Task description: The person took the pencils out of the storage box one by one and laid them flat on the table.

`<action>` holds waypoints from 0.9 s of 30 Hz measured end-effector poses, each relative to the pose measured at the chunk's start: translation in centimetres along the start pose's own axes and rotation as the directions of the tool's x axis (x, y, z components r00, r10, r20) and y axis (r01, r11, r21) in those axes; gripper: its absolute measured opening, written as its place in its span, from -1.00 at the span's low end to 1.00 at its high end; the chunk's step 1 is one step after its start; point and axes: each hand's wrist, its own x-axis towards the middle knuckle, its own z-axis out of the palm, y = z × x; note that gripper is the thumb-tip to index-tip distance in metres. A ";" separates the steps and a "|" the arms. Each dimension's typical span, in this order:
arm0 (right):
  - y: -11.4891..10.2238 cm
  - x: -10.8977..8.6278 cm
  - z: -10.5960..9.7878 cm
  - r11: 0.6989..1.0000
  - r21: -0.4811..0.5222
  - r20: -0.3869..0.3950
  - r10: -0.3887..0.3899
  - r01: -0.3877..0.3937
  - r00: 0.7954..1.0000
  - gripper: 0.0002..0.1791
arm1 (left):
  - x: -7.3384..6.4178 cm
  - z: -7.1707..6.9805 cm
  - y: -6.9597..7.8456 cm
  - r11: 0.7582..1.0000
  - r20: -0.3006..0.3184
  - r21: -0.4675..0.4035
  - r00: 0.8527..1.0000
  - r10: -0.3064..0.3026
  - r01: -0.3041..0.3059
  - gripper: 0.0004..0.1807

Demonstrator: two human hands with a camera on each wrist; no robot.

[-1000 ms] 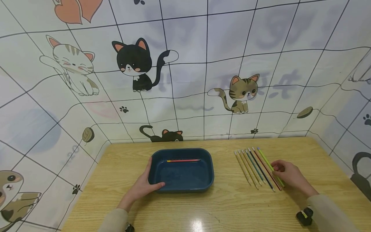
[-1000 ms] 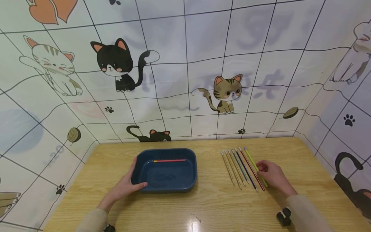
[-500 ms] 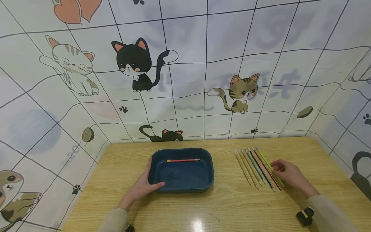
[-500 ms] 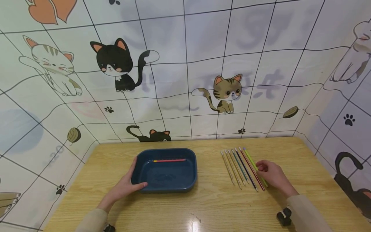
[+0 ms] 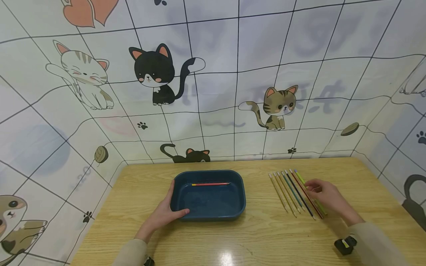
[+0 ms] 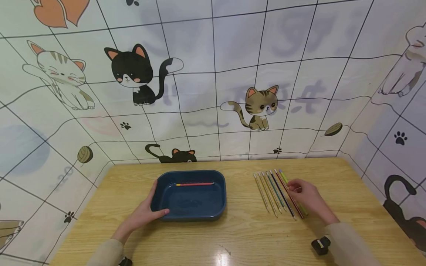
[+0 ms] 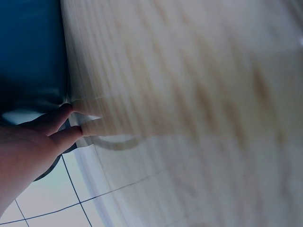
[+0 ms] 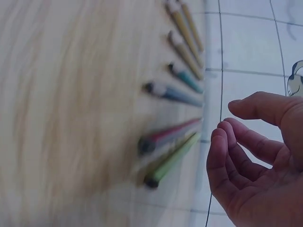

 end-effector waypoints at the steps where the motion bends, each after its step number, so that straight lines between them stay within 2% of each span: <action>1: -0.3 0.1 0.2 1.000 0.011 -0.002 -0.014 0.014 1.000 -0.73 | 0.0 0.0 0.0 1.000 0.000 -0.001 1.000 0.000 0.000 0.30; 10: -2.8 0.8 1.8 0.994 0.055 -0.001 -0.093 0.092 0.996 -0.77 | 0.0 0.0 -0.2 1.000 0.000 -0.004 1.000 0.018 -0.018 0.31; 21: -4.8 1.7 3.9 0.988 0.123 0.029 -0.101 0.097 0.994 -0.79 | 0.1 0.0 -0.3 1.000 -0.001 -0.011 1.000 0.020 -0.020 0.30; 27: -5.9 2.2 5.1 0.976 0.169 0.027 -0.147 0.140 0.989 -0.81 | 0.1 0.0 -0.2 1.000 0.000 -0.007 1.000 0.015 -0.015 0.30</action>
